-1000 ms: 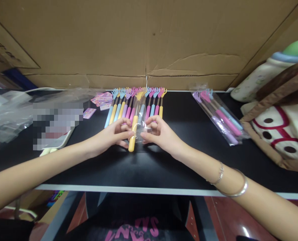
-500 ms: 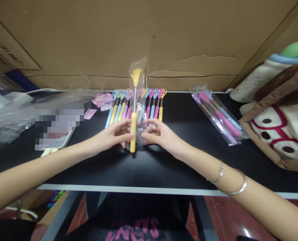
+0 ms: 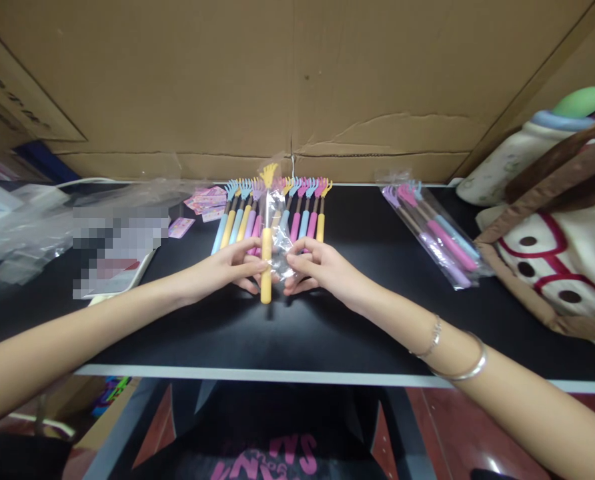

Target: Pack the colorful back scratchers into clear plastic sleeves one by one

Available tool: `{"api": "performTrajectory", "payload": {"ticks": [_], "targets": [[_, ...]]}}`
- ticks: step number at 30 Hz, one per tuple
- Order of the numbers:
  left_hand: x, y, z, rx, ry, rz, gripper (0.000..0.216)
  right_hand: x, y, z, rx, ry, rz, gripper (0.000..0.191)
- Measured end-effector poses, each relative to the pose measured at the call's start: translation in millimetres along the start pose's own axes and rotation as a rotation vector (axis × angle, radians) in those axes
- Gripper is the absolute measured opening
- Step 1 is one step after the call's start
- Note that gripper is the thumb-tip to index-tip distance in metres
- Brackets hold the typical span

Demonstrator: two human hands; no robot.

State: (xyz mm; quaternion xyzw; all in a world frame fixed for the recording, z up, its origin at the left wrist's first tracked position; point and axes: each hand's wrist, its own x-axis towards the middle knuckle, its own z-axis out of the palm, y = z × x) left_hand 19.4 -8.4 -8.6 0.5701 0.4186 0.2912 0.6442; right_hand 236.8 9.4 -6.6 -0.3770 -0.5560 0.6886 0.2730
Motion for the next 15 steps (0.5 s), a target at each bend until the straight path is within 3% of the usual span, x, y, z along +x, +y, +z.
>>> {"api": "performTrajectory", "payload": {"ticks": [6,15], "targets": [[3.0,-3.0,-1.0,-0.034,-0.009,0.000,0.060,0.6,-0.7,-4.0,0.000,-0.036,0.011,0.042],[2.9,-4.5,-2.0,-0.043,-0.067,0.016,0.053,-1.4,-1.2,-4.9,0.039,-0.111,0.018,0.040]]}}
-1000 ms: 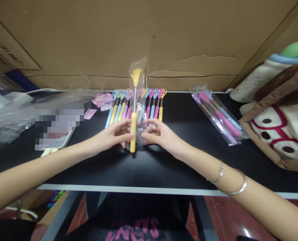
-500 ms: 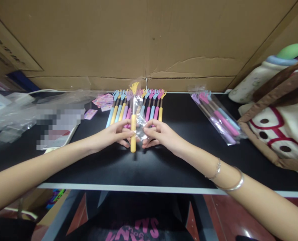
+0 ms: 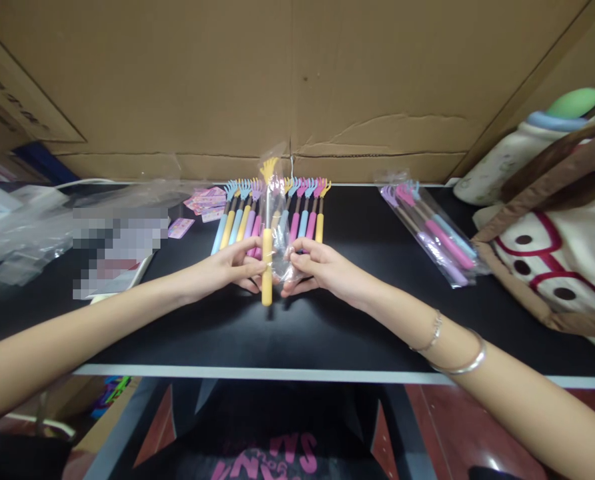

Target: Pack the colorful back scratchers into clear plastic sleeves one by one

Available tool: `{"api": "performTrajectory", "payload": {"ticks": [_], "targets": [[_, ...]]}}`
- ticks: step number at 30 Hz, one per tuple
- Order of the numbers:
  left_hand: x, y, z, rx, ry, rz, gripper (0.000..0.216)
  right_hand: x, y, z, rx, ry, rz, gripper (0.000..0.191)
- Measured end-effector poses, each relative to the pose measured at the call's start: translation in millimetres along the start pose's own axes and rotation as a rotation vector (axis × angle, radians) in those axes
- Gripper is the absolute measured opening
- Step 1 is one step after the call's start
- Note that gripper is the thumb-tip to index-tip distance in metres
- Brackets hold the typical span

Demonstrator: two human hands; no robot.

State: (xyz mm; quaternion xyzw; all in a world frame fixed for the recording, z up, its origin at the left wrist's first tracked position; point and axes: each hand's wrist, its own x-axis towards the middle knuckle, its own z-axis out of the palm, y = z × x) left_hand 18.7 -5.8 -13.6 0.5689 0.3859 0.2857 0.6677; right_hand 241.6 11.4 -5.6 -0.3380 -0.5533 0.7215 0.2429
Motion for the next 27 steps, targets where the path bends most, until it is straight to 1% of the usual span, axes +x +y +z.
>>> {"api": "performTrajectory", "payload": {"ticks": [5,7,10,14,18,20,24,27], "targets": [[-1,2,0,-0.021,-0.007,0.004,0.048,-1,0,-1,0.015,-0.035,-0.003,0.038],[-2,3,1,-0.024,0.004,-0.001,0.047,-1,0,0,0.015,-0.022,-0.008,0.039],[-4,5,2,-0.012,0.023,-0.006,0.049,-1,1,1,0.015,0.032,-0.028,0.039],[-6,5,4,0.006,0.065,0.001,0.054,-3,-1,2,0.005,0.077,-0.044,0.034],[-5,5,6,-0.009,0.130,0.004,0.056,-4,-1,2,-0.045,0.061,-0.052,0.031],[-4,5,7,-0.024,0.162,0.014,0.056,-5,-1,2,-0.051,0.025,-0.053,0.033],[-2,2,10,-0.042,0.211,0.047,0.056,-6,-1,5,-0.031,-0.048,-0.039,0.046],[-2,-1,11,-0.037,0.252,0.069,0.053,-6,-1,8,-0.040,-0.062,-0.036,0.053]]}}
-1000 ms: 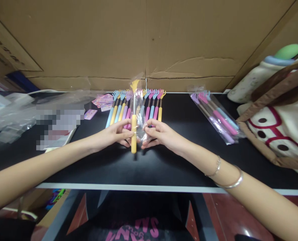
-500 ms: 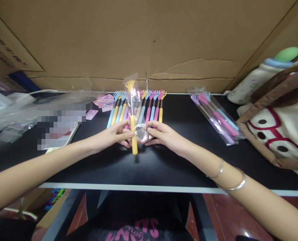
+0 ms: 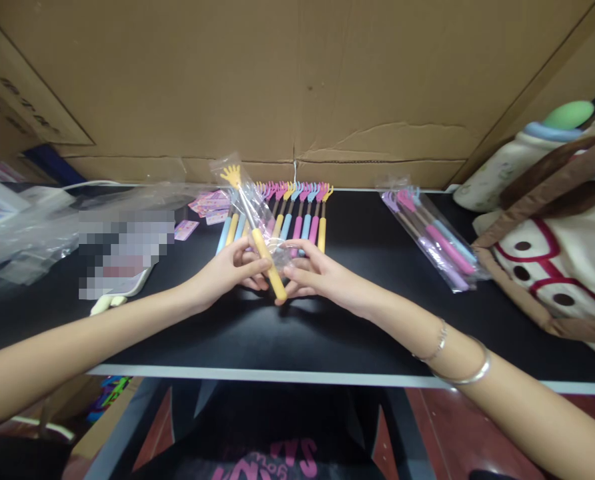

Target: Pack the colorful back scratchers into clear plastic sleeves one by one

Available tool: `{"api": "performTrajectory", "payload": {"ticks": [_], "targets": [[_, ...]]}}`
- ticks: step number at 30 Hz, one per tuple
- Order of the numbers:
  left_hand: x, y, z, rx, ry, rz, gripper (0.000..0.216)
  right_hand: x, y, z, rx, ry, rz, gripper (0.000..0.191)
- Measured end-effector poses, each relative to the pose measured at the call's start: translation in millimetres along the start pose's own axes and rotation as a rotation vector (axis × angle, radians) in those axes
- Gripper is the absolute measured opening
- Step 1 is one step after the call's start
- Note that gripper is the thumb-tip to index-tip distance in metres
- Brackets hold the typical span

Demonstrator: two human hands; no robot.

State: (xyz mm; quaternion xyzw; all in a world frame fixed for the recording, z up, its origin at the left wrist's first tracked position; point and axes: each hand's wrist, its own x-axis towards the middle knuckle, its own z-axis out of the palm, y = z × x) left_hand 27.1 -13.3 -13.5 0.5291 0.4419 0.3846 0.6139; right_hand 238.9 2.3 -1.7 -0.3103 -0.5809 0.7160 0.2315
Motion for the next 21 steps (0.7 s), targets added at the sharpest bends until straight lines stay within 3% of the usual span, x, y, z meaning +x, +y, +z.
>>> {"api": "performTrajectory", "payload": {"ticks": [6,14,21], "targets": [[-1.5,-0.4,5.0,0.041,0.027,0.022,0.048,1.4,1.9,1.8,-0.023,-0.031,0.040,0.062],[-1.3,3.6,4.6,0.040,0.007,-0.018,0.042,-0.2,-2.0,0.6,-0.049,-0.005,-0.042,0.055],[-1.9,0.6,6.2,0.039,-0.024,-0.007,0.043,-1.4,-0.6,3.7,-0.037,0.075,0.000,0.045]]}}
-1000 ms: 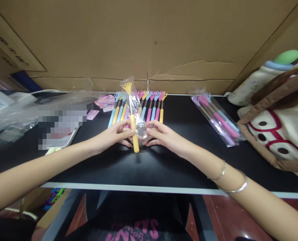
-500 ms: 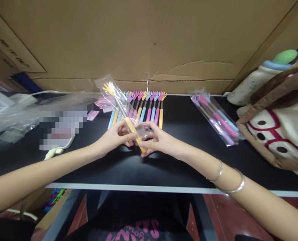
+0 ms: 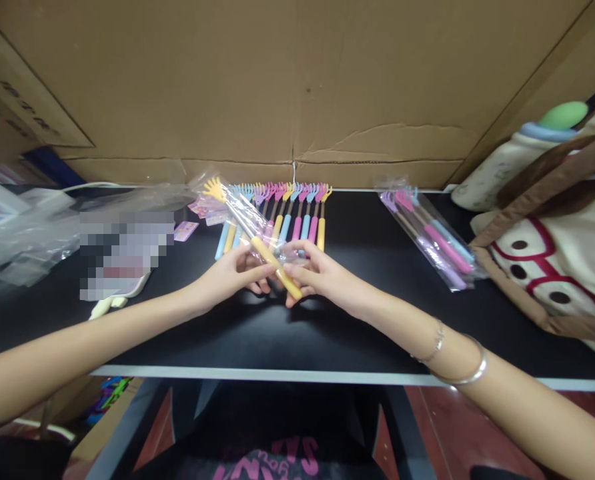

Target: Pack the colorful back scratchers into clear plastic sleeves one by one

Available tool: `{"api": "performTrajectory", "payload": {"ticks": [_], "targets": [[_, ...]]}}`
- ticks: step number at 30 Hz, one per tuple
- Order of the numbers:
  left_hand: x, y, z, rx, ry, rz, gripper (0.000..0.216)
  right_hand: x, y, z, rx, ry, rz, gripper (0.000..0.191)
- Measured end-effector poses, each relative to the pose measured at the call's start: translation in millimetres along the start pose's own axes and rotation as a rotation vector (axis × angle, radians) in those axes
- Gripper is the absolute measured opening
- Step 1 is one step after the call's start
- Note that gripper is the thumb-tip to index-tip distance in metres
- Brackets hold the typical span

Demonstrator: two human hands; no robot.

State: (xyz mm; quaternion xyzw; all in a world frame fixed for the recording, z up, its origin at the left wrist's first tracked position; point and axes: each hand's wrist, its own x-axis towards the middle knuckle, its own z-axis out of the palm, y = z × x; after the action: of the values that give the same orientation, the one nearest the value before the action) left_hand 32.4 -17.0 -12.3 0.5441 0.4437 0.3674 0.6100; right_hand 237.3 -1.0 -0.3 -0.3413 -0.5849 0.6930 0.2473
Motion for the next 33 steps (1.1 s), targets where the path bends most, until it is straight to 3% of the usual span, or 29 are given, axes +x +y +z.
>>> {"api": "performTrajectory", "payload": {"ticks": [9,17,22,26,30,33], "targets": [[2,-2,-8,0.120,-0.154,0.072,0.042,-4,-7,-1,-0.054,0.106,-0.085,0.035],[-11,9,-5,0.485,-0.281,0.259,0.007,-29,-23,-30,-0.425,0.223,-0.251,0.034],[-11,8,-7,0.703,-0.324,0.410,0.015,-75,-20,-64,-0.962,0.592,-0.405,0.028],[-9,5,-9,0.818,-0.348,0.507,0.018,-105,-6,-92,-1.276,0.920,-0.373,0.030],[-9,3,-12,0.975,-0.347,0.628,0.019,-122,8,-117,-1.452,1.081,-0.253,0.032],[-9,2,-13,1.095,-0.349,0.702,0.023,-131,15,-129,-1.581,1.099,-0.129,0.034]]}}
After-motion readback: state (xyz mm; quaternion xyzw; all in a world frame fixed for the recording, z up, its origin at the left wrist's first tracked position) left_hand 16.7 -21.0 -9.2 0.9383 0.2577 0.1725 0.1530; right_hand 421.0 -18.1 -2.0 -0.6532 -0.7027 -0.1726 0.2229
